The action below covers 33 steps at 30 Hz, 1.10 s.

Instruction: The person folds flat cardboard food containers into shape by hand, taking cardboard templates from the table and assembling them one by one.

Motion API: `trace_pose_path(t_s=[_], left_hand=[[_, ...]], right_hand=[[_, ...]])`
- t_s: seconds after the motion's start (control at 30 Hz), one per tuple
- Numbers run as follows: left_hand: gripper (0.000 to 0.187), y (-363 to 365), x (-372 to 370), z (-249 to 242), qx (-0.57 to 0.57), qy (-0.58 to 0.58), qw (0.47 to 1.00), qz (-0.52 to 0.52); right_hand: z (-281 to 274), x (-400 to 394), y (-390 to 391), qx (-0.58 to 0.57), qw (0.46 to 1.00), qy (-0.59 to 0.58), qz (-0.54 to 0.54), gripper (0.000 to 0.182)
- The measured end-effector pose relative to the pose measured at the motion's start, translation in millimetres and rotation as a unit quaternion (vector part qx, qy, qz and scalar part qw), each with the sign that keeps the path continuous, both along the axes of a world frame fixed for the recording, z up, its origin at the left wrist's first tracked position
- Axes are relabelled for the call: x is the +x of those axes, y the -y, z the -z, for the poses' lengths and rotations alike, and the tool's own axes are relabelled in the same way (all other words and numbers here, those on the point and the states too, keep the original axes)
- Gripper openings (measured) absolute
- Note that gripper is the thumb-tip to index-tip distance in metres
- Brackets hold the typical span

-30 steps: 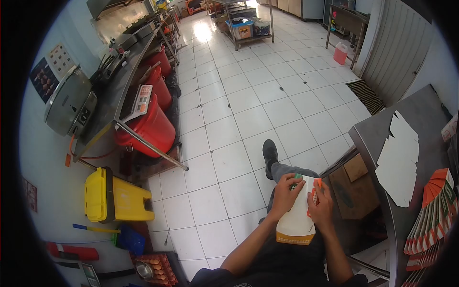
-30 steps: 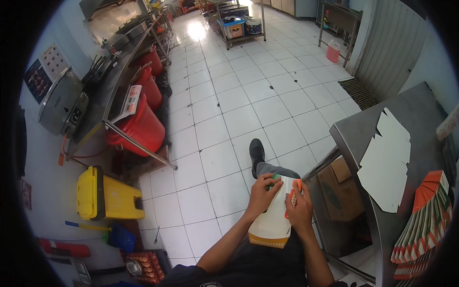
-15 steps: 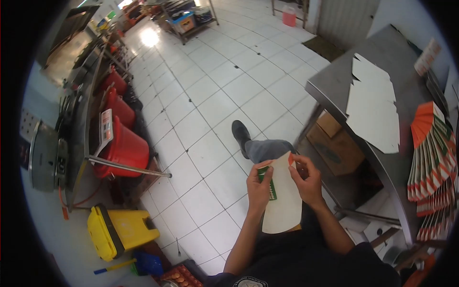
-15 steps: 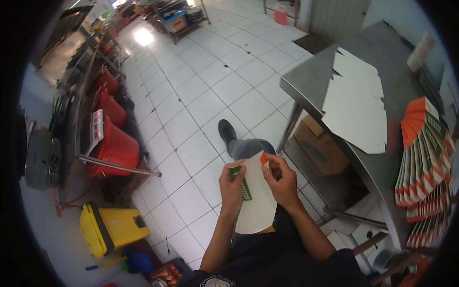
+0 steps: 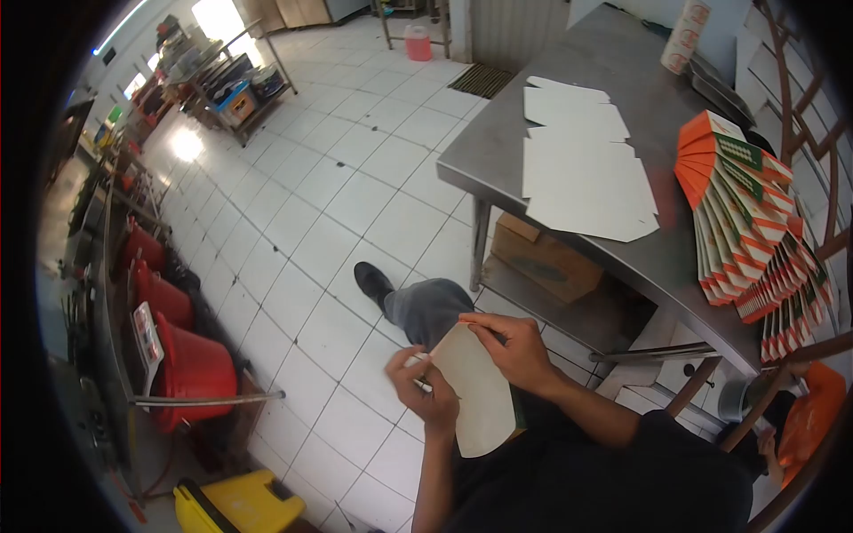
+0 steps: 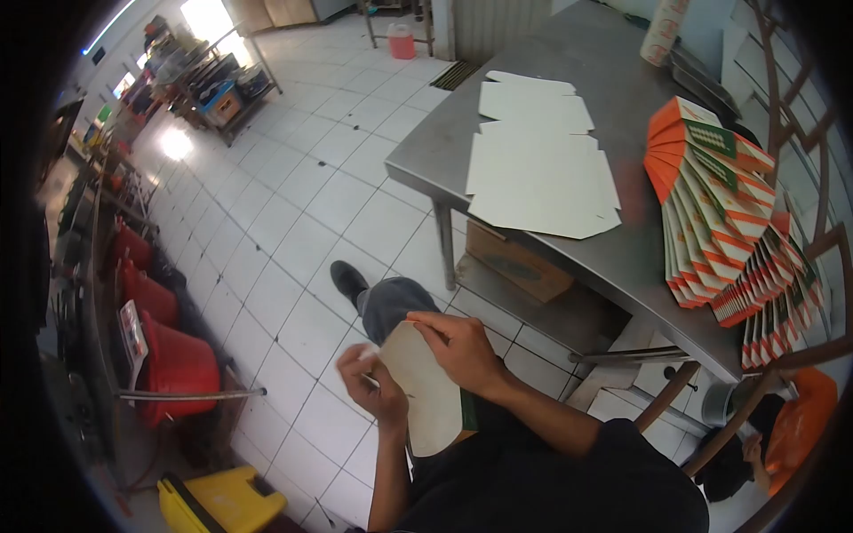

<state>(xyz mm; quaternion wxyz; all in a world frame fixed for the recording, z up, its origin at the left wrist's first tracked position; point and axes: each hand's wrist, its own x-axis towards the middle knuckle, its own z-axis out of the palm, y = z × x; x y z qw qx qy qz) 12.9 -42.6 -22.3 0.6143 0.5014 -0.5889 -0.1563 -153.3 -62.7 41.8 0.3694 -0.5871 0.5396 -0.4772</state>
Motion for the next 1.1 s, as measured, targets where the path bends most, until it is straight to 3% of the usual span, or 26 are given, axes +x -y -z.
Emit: trace_pose_path(t_s=[0.1,0.13,0.23,0.3,0.37,0.47,0.53,0.63,0.67,0.77,1.0,1.1], left_hand=[[0.019,-4,-19,-54,-0.057,0.083,0.973,-0.206],[0.027,-18,-16,-65,-0.049,0.133,0.968,-0.205],[0.035,-20,-22,-100,0.157,-0.005,0.986,0.049],[0.036,-17,-24,-103,0.22,-0.187,0.953,0.087],[0.038,-12,-19,-109,0.232,-0.39,0.885,0.105],[0.037,-13,-9,-113,0.25,-0.404,0.873,0.114],[0.036,-11,-12,-102,0.236,-0.448,0.857,0.099],[0.034,-18,-18,-101,0.203,-0.381,0.898,0.083],[0.035,-21,-16,-88,0.17,-0.259,0.949,0.069],[0.034,-13,-20,-83,0.081,-0.063,0.995,0.014],[0.018,-26,-33,-74,0.12,-0.27,0.955,0.019],[0.016,-32,-26,-71,0.099,-0.182,0.978,0.013]], right_hand=[[-7,1,1,-0.125,0.986,-0.082,0.069,0.029],[-15,0,4,-0.177,0.976,-0.105,0.075,0.03],[-36,8,0,-0.281,0.948,-0.149,0.029,0.035],[-47,17,-2,-0.323,0.933,-0.159,-0.016,0.037],[-52,24,-4,-0.35,0.922,-0.157,-0.054,0.037],[-48,24,-6,-0.34,0.919,-0.168,-0.108,0.039],[-47,24,-8,-0.273,0.951,-0.116,-0.093,0.034],[-49,15,-5,-0.211,0.972,-0.052,-0.085,0.026],[-51,13,-4,-0.195,0.977,-0.032,-0.084,0.024],[-56,14,-4,-0.177,0.982,-0.037,-0.051,0.018],[-60,30,-25,-0.137,0.99,-0.004,-0.017,0.016],[-63,29,-27,-0.135,0.99,-0.008,-0.032,0.015]])
